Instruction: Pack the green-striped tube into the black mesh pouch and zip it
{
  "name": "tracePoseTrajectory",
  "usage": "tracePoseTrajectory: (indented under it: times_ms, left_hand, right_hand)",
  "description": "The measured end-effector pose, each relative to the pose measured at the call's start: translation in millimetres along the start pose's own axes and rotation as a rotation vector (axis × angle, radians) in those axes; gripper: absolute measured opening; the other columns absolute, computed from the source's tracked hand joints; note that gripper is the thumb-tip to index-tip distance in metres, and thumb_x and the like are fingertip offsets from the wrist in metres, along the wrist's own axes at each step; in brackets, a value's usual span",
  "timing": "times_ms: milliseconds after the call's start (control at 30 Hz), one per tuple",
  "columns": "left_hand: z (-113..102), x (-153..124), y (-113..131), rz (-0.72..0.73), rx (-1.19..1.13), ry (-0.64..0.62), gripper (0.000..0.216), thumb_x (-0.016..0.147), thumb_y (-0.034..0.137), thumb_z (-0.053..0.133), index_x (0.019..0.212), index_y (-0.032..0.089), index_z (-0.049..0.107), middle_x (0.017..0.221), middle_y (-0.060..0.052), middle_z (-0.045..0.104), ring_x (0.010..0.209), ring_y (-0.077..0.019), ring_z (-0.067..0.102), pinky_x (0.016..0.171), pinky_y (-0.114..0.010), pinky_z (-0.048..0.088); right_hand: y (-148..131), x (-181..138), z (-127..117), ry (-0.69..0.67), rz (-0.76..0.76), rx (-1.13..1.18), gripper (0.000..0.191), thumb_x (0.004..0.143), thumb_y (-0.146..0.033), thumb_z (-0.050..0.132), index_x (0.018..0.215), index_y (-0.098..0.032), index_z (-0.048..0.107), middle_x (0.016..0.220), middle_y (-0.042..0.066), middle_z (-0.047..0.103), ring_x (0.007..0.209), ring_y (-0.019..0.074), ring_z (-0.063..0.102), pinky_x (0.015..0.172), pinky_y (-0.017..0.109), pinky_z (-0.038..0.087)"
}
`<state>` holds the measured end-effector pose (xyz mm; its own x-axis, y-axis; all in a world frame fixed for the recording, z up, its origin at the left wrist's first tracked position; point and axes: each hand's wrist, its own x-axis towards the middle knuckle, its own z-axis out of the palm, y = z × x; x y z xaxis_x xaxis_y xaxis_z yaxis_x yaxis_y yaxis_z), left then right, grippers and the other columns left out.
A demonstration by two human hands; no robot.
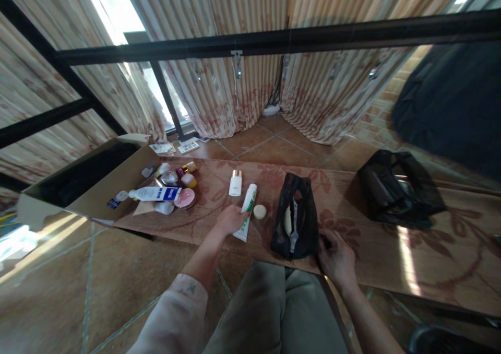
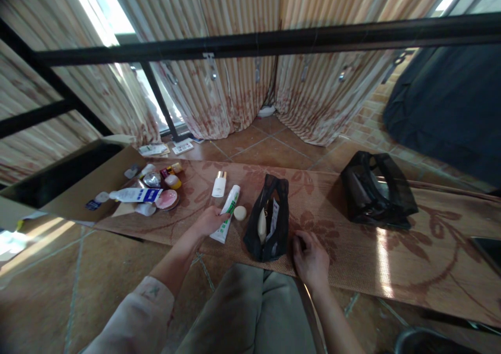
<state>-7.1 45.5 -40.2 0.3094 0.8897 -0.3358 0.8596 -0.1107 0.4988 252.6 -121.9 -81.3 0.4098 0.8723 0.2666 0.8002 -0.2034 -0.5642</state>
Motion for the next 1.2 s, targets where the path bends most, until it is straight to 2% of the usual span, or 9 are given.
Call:
tracePoseTrajectory:
  times_ms: [100,233,400,533,700,900,1033,1100,1200]
  left_hand:
    - [-4,-3,7,-0.016,0.053,0.002,0.033,0.08,0.038,0.049,0.07,0.014,0.07,0.063,-0.007,0.066,0.069,-0.0182,0.065,0.055,-0.021,0.042]
    - [-6,-4,22,-0.071,0.135,0.027,0.029,0.078,0.035,0.051,0.081,0.014,0.071,0.082,-0.014,0.071,0.085,-0.0245,0.067,0.066,-0.027,0.047]
    - [-4,-11,43,-0.142,0.301,0.066,0.033,0.08,0.032,0.049,0.099,0.014,0.068,0.102,-0.02,0.068,0.099,-0.0301,0.064,0.077,-0.036,0.05]
    - [-5,-15,53,-0.164,0.375,0.059,0.033,0.082,0.033,0.049,0.102,0.015,0.067,0.104,-0.018,0.068,0.1,-0.0278,0.064,0.078,-0.033,0.051]
    - [-8,-13,56,-0.165,0.384,0.036,0.037,0.075,0.04,0.061,0.104,0.018,0.066,0.105,-0.017,0.067,0.103,-0.0263,0.063,0.082,-0.03,0.05]
    - [-6,-11,56,-0.193,0.308,0.076,0.031,0.076,0.029,0.06,0.102,0.015,0.066,0.103,-0.019,0.067,0.102,-0.0303,0.063,0.082,-0.037,0.05]
    - [-6,-8,52,-0.193,0.242,0.082,0.029,0.072,0.02,0.061,0.1,0.014,0.067,0.105,-0.019,0.067,0.105,-0.0305,0.062,0.083,-0.036,0.049]
    - [-8,-5,48,-0.182,0.18,0.073,0.026,0.07,0.019,0.063,0.095,0.013,0.068,0.102,-0.019,0.068,0.103,-0.0305,0.062,0.081,-0.034,0.049]
    - [-10,-7,39,-0.145,0.043,0.031,0.017,0.068,0.022,0.066,0.081,0.01,0.068,0.084,-0.015,0.071,0.088,-0.0276,0.067,0.07,-0.029,0.049]
  right_hand:
    - [2,0,1,-0.008,0.016,0.001,0.026,0.086,-0.034,0.044,0.093,-0.021,0.065,0.092,0.005,0.066,0.081,0.0186,0.062,0.071,0.029,0.045]
    - [2,0,2,-0.004,0.028,0.001,0.025,0.086,-0.034,0.045,0.092,-0.021,0.065,0.093,0.005,0.066,0.081,0.0184,0.062,0.07,0.029,0.045]
    - [0,0,1,0.0,0.023,0.003,0.026,0.086,-0.034,0.043,0.09,-0.02,0.065,0.091,0.005,0.066,0.081,0.0187,0.062,0.071,0.029,0.045]
    - [0,0,1,0.003,0.02,-0.004,0.027,0.086,-0.035,0.043,0.091,-0.02,0.065,0.091,0.006,0.066,0.079,0.0189,0.062,0.07,0.029,0.044]
    - [0,1,1,-0.007,0.017,0.01,0.027,0.086,-0.036,0.043,0.089,-0.021,0.065,0.091,0.005,0.066,0.078,0.0183,0.062,0.069,0.029,0.044]
    - [0,1,2,0.0,0.018,0.026,0.028,0.086,-0.037,0.043,0.091,-0.02,0.064,0.09,0.005,0.065,0.079,0.0188,0.062,0.07,0.029,0.045]
    - [1,2,3,-0.004,0.008,0.034,0.029,0.087,-0.037,0.042,0.091,-0.02,0.064,0.09,0.006,0.065,0.081,0.0193,0.061,0.071,0.03,0.045]
    - [1,2,2,-0.013,0.011,0.034,0.029,0.087,-0.037,0.041,0.092,-0.02,0.064,0.09,0.006,0.064,0.082,0.0195,0.061,0.072,0.03,0.045]
    - [-1,2,1,-0.011,0.003,0.044,0.028,0.087,-0.036,0.041,0.091,-0.02,0.064,0.089,0.006,0.064,0.08,0.0195,0.06,0.072,0.031,0.045]
